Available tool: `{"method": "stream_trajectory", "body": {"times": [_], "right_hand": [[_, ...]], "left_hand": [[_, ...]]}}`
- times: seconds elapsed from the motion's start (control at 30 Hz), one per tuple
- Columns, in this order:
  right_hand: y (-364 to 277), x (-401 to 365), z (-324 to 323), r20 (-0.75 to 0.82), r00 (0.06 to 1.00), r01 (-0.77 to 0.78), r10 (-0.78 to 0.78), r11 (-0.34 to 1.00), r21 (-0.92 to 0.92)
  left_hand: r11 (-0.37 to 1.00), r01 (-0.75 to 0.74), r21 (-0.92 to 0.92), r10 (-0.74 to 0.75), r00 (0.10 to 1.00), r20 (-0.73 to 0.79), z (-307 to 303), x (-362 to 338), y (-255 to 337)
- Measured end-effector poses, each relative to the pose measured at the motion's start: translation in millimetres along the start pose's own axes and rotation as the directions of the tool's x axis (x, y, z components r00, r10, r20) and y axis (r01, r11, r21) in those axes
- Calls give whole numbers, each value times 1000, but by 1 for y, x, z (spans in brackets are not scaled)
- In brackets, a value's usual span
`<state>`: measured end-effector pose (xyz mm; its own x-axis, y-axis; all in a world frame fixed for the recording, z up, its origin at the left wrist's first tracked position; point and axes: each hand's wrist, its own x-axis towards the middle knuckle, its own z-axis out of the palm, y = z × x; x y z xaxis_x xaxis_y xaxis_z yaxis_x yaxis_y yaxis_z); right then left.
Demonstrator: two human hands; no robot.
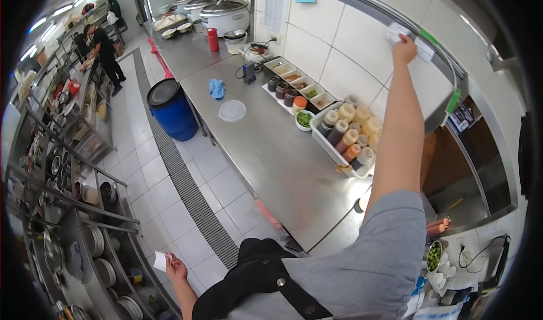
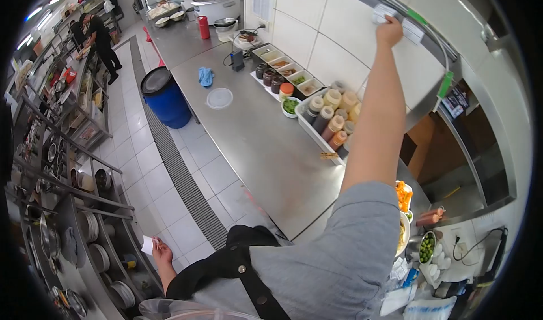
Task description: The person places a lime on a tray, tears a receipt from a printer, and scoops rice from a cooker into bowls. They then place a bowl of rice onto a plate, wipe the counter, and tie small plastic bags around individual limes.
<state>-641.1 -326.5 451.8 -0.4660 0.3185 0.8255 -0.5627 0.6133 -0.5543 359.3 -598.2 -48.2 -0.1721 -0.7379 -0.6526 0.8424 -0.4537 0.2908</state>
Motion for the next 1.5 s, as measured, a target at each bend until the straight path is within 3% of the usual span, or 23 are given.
{"method": "stream_trajectory", "body": {"times": [0.07, 0.2, 0.27, 0.3, 0.37, 0.43, 0.5, 0.53, 0.57, 0.6, 0.7, 0.73, 0.8, 0.83, 0.87, 0.93, 1.07, 1.17, 1.27, 1.33, 1.4, 1.43, 1.5], "right_hand": [[44, 9, 24, 112, 980, -144, 163, 976, -163], [150, 85, 78, 160, 983, -74, 85, 995, -70], [173, 121, 93, 271, 960, -35, 69, 991, -129], [179, 133, 86, 294, 953, -7, 77, 973, -232], [186, 138, 70, 249, 964, 14, 97, 912, -411], [190, 124, 60, 46, 993, -67, 112, 825, -562], [129, 40, 75, -449, 889, -294, 86, 859, -419], [97, -5, 82, -516, 855, -301, 53, 861, -409], [33, -77, 87, -470, 842, 119, -263, 942, -315], [-32, -145, 105, -420, 754, 374, -504, 856, -357], [-293, -397, 146, -7, 908, 413, -419, 892, 184], [-334, -470, 164, 135, 868, 375, -479, 807, 456], [-416, -617, 201, 407, 720, -24, -561, 567, 824], [-500, -655, 169, 560, 509, -103, -653, 600, 793], [-547, -684, 166, 498, 238, -221, -834, 452, 864], [-631, -713, 168, 284, -34, -128, -958, 286, 950], [-721, -784, 225, 87, -170, -365, -982, 145, 920], [-756, -851, 273, 105, -289, -519, -952, 248, 818], [-757, -939, 328, 293, -403, -546, -867, 484, 684], [-718, -1006, 379, 382, -381, -361, -842, 515, 777], [-591, -1094, 463, 460, -638, 40, -617, 570, 821], [-566, -1093, 485, 560, -803, 287, -202, 693, 661], [-540, -1076, 503, 553, -818, 475, 157, 728, 495]], "left_hand": [[998, -42, 36, 43, 999, -19, 15, 11, 32], [992, -93, 91, 92, 996, 15, 76, 54, 73], [970, -65, 233, -25, 931, 364, 91, 107, 93], [964, -97, 248, 66, 989, 130, 125, 115, 84], [976, -39, 214, 21, 996, 89, 157, 169, 78], [965, -6, 263, -51, 976, 211, 208, 196, 53], [965, 105, 242, -133, 985, 105, 241, 234, 24], [957, 176, 231, -184, 983, 13, 255, 249, 7], [919, 281, 277, -285, 958, -29, 268, 263, -7], [846, 388, 366, -435, 899, 52, 278, 274, -15], [799, 355, 485, -421, 907, 29, 357, 260, -27], [784, 317, 534, -408, 911, 57, 379, 258, -21], [778, 272, 566, -449, 871, 198, 408, 262, 2], [745, 240, 622, -470, 851, 234, 425, 265, 19], [728, 221, 649, -478, 842, 249, 436, 273, 36], [678, 125, 725, -436, 862, 258, 462, 284, 85], [762, 112, 638, -415, 841, 348, 464, 355, 177], [787, 107, 608, -426, 807, 409, 460, 409, 243], [851, 163, 499, -367, 865, 343, 456, 457, 306], [958, 184, 222, -251, 912, 326, 417, 508, 350], [998, 35, 51, -41, 992, 118, 353, 563, 389], [992, -111, 62, 115, 991, -66, 308, 591, 406], [925, -375, -60, 323, 859, -396, 207, 627, 444]]}}
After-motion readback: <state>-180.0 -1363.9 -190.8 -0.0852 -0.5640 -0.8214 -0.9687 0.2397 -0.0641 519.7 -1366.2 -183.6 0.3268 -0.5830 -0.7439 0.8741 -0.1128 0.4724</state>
